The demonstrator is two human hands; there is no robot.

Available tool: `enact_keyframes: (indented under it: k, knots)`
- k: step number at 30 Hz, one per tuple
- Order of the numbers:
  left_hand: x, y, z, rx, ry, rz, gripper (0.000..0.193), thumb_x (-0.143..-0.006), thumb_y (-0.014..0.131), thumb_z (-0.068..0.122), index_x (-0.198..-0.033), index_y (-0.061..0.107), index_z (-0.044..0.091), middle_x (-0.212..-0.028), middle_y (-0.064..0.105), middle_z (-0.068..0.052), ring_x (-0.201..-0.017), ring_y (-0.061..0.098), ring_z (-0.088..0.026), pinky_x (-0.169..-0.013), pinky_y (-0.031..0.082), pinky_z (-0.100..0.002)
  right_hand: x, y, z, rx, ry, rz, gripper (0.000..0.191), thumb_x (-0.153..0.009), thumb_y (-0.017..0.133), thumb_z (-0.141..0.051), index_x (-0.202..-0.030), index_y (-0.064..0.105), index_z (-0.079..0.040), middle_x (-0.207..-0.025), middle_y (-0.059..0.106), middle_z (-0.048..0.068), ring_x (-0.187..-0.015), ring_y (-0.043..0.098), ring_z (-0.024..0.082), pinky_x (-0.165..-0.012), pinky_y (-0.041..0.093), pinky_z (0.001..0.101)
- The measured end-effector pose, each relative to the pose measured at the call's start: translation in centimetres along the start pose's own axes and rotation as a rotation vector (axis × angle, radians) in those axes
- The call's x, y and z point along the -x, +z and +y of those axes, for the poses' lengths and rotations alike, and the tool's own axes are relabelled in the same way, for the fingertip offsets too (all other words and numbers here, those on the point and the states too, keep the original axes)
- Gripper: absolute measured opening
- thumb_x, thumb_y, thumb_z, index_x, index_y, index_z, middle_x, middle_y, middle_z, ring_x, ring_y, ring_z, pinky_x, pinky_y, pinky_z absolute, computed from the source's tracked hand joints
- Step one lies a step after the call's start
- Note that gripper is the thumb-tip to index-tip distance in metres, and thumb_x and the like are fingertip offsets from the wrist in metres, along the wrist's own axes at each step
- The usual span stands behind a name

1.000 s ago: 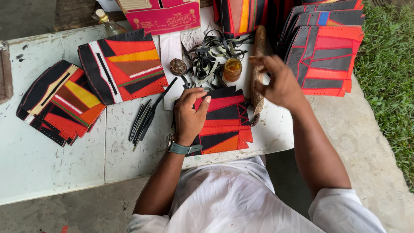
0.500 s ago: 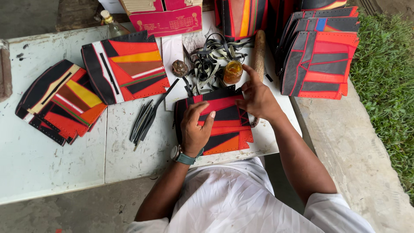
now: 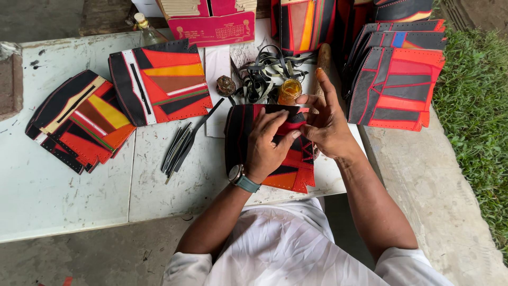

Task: The person applies glue from a jar onto red leather pieces using a small applicator, then folds and presses the leather panels together by hand. They set finished panels aside with a stack of similar colorful leather goods and handle loose leather straps on the table.

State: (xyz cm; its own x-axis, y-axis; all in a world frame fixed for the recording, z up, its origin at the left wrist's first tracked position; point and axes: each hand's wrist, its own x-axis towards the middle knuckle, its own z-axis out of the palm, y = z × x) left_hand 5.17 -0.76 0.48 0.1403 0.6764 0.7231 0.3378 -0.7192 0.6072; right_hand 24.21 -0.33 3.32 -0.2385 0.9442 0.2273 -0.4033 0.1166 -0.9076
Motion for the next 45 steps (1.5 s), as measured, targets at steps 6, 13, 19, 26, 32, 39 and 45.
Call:
enact_keyframes:
  k: [6, 13, 19, 26, 32, 39, 45]
  knots:
    - [-0.7, 0.4, 1.5, 0.137, -0.06, 0.023, 0.043, -0.093, 0.083, 0.02, -0.13, 0.065, 0.008, -0.129, 0.071, -0.009, -0.123, 0.069, -0.029, -0.127, 0.044, -0.051, 0.3, 0.5, -1.5, -0.044, -0.001, 0.022, 0.124, -0.073, 0.059, 0.03, -0.169, 0.01, -0.031, -0.136, 0.05, 0.011, -0.103, 0.063, 0.016, -0.079, 0.058, 0.0285]
    - [1.6, -3.4, 2.0, -0.237, 0.087, 0.051, 0.092, -0.085, 0.086, 0.046, -0.151, 0.042, 0.0, -0.149, 0.048, -0.025, -0.143, 0.046, -0.042, -0.128, 0.024, -0.062, 0.3, 1.4, -2.7, -0.128, -0.101, 0.041, 0.116, -0.078, 0.061, 0.027, -0.171, 0.018, -0.027, -0.131, 0.052, 0.006, -0.091, 0.055, 0.01, -0.076, 0.055, 0.0248]
    - [4.5, -5.6, 0.2, -0.203, 0.265, 0.039, 0.093, -0.089, 0.082, 0.052, -0.153, 0.037, 0.002, -0.158, 0.038, -0.026, -0.149, 0.039, -0.045, -0.132, 0.025, -0.06, 0.4, 1.9, -4.2, -0.268, 0.033, 0.116, 0.111, -0.073, 0.062, 0.025, -0.168, 0.025, -0.02, -0.124, 0.057, 0.009, -0.1, 0.065, 0.015, -0.083, 0.058, 0.027]
    - [-0.3, -3.7, 2.4, -0.036, 0.079, -0.052, 0.089, -0.09, 0.081, 0.046, -0.155, 0.04, 0.002, -0.154, 0.05, -0.023, -0.146, 0.049, -0.041, -0.131, 0.027, -0.061, 0.7, 3.5, -4.1, -0.212, -0.054, -0.007, 0.116, -0.076, 0.067, 0.027, -0.171, 0.02, -0.022, -0.131, 0.057, 0.011, -0.109, 0.063, 0.015, -0.085, 0.058, 0.0286]
    - [-2.2, -3.3, 4.6, 0.001, -0.053, -0.051, 0.074, -0.094, 0.078, 0.032, -0.152, 0.047, 0.0, -0.147, 0.052, -0.025, -0.137, 0.054, -0.039, -0.12, 0.038, -0.052, 0.3, 4.1, -3.1, -0.203, -0.121, 0.015, 0.117, -0.079, 0.067, 0.027, -0.17, 0.012, -0.024, -0.131, 0.053, 0.011, -0.119, 0.064, 0.02, -0.094, 0.06, 0.0326]
    - [-1.2, -2.9, 5.0, 0.05, -0.097, 0.082, 0.043, -0.101, 0.073, 0.022, -0.139, 0.061, 0.003, -0.128, 0.067, -0.017, -0.119, 0.068, -0.034, -0.103, 0.055, -0.042, -0.4, 4.1, -2.2, -0.205, -0.135, -0.026, 0.12, -0.082, 0.067, 0.028, -0.172, 0.011, -0.026, -0.137, 0.05, 0.009, -0.112, 0.064, 0.019, -0.094, 0.059, 0.0308]
    - [-1.8, -2.4, 4.2, 0.012, -0.059, 0.095, 0.03, -0.097, 0.073, 0.01, -0.125, 0.067, 0.001, -0.111, 0.071, -0.015, -0.098, 0.074, -0.03, -0.085, 0.06, -0.038, 0.2, 2.8, -4.1, 0.279, -0.111, -0.037, 0.109, -0.078, 0.071, 0.022, -0.168, 0.022, -0.016, -0.144, 0.044, 0.007, -0.11, 0.059, 0.016, -0.09, 0.056, 0.0299]
